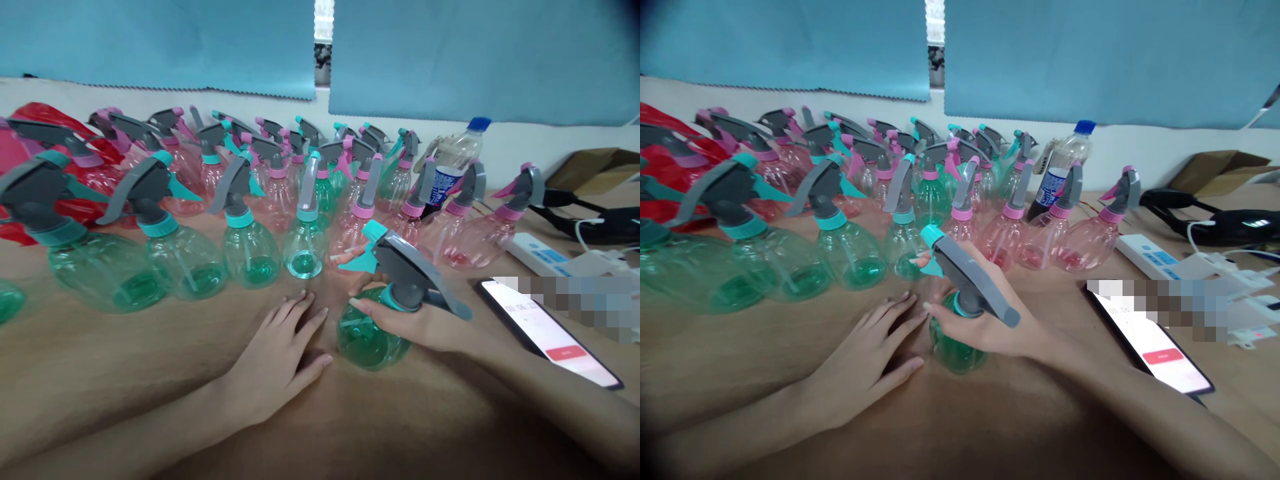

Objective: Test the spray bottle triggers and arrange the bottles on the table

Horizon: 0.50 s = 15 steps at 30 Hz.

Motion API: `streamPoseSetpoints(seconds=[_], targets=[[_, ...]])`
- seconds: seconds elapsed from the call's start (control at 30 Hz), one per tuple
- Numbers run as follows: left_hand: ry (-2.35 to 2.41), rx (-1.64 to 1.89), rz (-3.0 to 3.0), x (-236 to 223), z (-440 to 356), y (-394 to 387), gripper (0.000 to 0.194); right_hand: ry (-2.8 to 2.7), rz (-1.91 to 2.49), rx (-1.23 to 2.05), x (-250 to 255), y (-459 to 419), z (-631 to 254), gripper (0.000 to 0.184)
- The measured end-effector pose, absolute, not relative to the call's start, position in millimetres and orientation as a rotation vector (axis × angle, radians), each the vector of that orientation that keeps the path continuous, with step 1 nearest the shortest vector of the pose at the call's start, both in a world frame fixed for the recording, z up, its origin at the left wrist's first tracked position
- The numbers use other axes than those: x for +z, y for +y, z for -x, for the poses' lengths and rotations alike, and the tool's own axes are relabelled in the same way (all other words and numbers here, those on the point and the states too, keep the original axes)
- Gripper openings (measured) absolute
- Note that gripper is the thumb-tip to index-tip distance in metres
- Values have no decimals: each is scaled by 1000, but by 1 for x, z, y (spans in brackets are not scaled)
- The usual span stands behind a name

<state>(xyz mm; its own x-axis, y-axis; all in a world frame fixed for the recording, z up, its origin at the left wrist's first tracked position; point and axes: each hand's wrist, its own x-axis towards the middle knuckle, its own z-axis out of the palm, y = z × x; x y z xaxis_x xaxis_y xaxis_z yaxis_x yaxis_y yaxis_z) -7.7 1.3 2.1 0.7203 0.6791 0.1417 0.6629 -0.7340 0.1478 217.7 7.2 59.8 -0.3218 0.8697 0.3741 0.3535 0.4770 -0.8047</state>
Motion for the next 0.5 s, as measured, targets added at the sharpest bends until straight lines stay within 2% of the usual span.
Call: streamPoseSetpoints(seconds=[0.1,0.27,0.5], targets=[[1110,282,-2832,3,8,1,56,-1889,1006,805,58,8,-218,11],[1113,304,-2826,2,8,1,56,-1858,992,876,57,9,-219,47],[1110,282,-2845,3,8,1,56,-1833,1015,859,74,3,-216,39]])
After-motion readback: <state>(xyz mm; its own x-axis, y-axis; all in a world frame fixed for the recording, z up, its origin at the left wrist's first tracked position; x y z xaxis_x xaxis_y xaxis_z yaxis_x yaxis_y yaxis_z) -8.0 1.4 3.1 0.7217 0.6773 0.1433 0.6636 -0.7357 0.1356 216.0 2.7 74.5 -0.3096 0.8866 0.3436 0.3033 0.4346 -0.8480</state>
